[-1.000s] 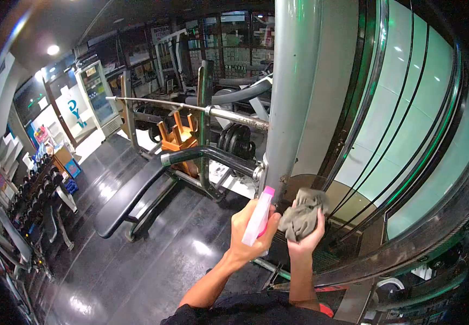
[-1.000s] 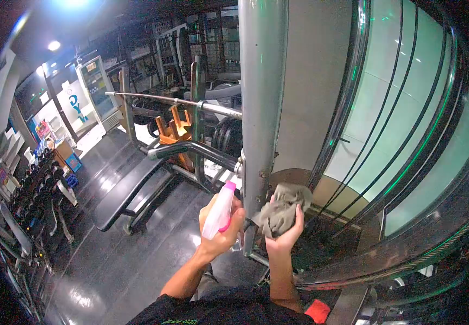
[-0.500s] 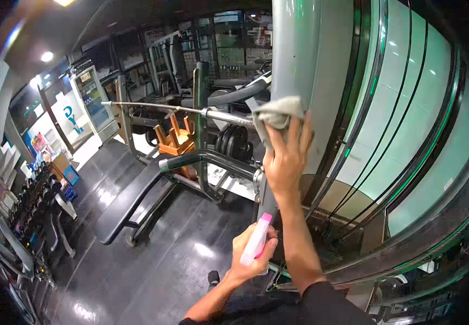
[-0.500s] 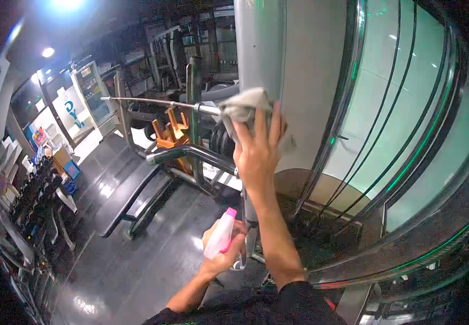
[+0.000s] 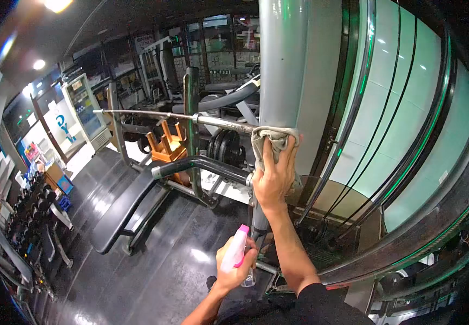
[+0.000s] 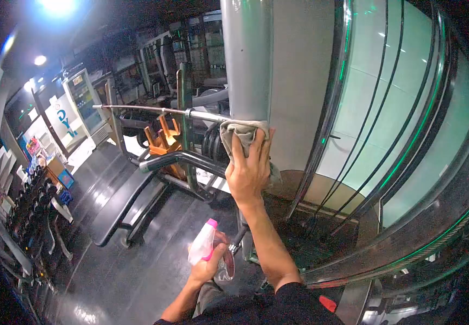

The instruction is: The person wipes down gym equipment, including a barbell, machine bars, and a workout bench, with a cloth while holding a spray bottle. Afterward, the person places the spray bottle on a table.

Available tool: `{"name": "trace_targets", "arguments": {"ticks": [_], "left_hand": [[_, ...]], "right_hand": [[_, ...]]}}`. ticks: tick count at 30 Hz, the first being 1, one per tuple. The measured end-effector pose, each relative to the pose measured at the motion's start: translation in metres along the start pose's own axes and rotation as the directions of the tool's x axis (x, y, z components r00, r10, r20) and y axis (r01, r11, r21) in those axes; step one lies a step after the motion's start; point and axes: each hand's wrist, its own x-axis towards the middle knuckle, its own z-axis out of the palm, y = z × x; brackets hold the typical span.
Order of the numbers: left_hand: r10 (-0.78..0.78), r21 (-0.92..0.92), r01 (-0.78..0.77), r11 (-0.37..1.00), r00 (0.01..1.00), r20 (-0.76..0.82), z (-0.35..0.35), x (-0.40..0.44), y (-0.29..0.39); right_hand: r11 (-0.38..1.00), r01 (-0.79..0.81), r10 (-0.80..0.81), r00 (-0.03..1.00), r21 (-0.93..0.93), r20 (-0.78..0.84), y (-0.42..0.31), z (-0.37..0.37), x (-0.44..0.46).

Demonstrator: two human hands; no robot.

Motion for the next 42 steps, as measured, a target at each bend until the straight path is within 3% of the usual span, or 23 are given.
{"name": "trace_targets", "arguments": {"ticks": [5, 7, 9, 11, 13, 15, 16, 18, 20, 21, 23, 24, 29, 33, 37, 38, 39, 41, 42], "left_hand": [[0.105, 0.157, -0.102, 0.982, 0.994, -0.007, -0.003, 0.002, 0.007], [0.062, 0.143, -0.061, 0.988, 0.998, -0.001, -0.006, -0.001, 0.0], [0.018, 0.13, -0.019, 0.991, 1.0, 0.007, -0.006, -0.004, -0.002], [-0.065, 0.024, 0.065, 0.998, 0.998, 0.011, -0.003, -0.004, 0.002], [-0.052, 0.072, 0.049, 0.996, 0.998, 0.039, -0.007, -0.003, 0.002], [-0.048, 0.121, 0.037, 0.992, 0.995, 0.089, -0.011, -0.003, 0.004], [-0.041, 0.089, 0.034, 0.995, 0.996, 0.084, -0.012, -0.004, 0.002], [-0.038, 0.059, 0.034, 0.998, 0.996, 0.077, -0.012, -0.004, 0.0], [-0.035, 0.028, 0.033, 0.999, 0.997, 0.072, -0.012, -0.003, 0.001], [-0.038, 0.046, 0.034, 0.998, 0.996, 0.083, -0.012, -0.004, 0.003], [-0.041, 0.07, 0.035, 0.997, 0.994, 0.098, -0.014, -0.004, 0.005], [-0.042, 0.082, 0.032, 0.996, 0.992, 0.117, -0.014, -0.005, 0.004], [-0.016, 0.117, 0.0, 0.993, 0.99, 0.137, -0.009, -0.01, 0.01], [-0.032, 0.049, 0.024, 0.998, 0.987, 0.16, -0.01, -0.011, 0.0], [-0.085, 0.06, 0.079, 0.995, 0.989, 0.12, -0.009, -0.009, -0.001], [-0.082, 0.058, 0.075, 0.995, 0.989, 0.124, -0.008, -0.008, -0.001], [-0.093, 0.041, 0.088, 0.995, 0.988, 0.126, -0.007, -0.007, -0.001], [-0.104, 0.027, 0.102, 0.994, 0.987, 0.124, -0.006, -0.005, 0.001], [-0.076, 0.098, 0.063, 0.993, 0.989, 0.127, -0.005, -0.002, 0.004]], "right_hand": [[0.997, -0.021, 0.02, 1.0, 0.068, 0.01, 0.003, -0.007, 0.016], [0.996, -0.033, 0.032, 0.999, 0.082, 0.017, 0.003, -0.012, 0.036], [0.991, 0.033, -0.016, 0.991, 0.133, -0.131, 0.002, -0.015, 0.064], [0.983, 0.057, -0.027, 0.985, 0.175, -0.168, 0.003, -0.021, 0.095], [0.971, 0.094, -0.045, 0.975, 0.22, -0.218, 0.003, -0.021, 0.103], [0.935, -0.055, 0.115, 0.982, 0.352, -0.152, 0.002, -0.017, 0.092], [0.964, -0.029, 0.081, 0.978, 0.264, -0.19, 0.004, -0.014, 0.077], [0.952, -0.124, 0.161, 0.98, 0.28, -0.114, 0.01, -0.009, 0.04], [0.81, -0.363, 0.393, 0.919, 0.461, 0.034, 0.024, 0.002, -0.007], [0.811, -0.364, 0.394, 0.919, 0.458, 0.032, 0.031, 0.003, -0.021], [0.607, -0.649, 0.579, 0.756, 0.459, 0.305, 0.041, 0.003, -0.038], [0.808, -0.361, 0.425, 0.905, 0.465, -0.035, 0.035, 0.007, -0.019], [0.703, -0.307, 0.384, 0.923, 0.641, 0.022, 0.023, -0.022, 0.092], [0.819, 0.037, 0.124, 0.963, 0.573, -0.24, 0.015, -0.039, 0.185], [0.812, 0.019, 0.14, 0.964, 0.583, -0.226, 0.014, -0.029, 0.166], [0.871, 0.011, 0.109, 0.97, 0.492, -0.215, 0.016, -0.026, 0.143], [0.94, 0.103, 0.0, 0.954, 0.325, -0.301, 0.02, -0.017, 0.119], [0.96, -0.106, 0.144, 0.981, 0.261, -0.131, 0.016, -0.011, 0.053], [0.975, -0.172, 0.185, 0.979, 0.141, -0.083, 0.019, -0.001, 0.013]]}}
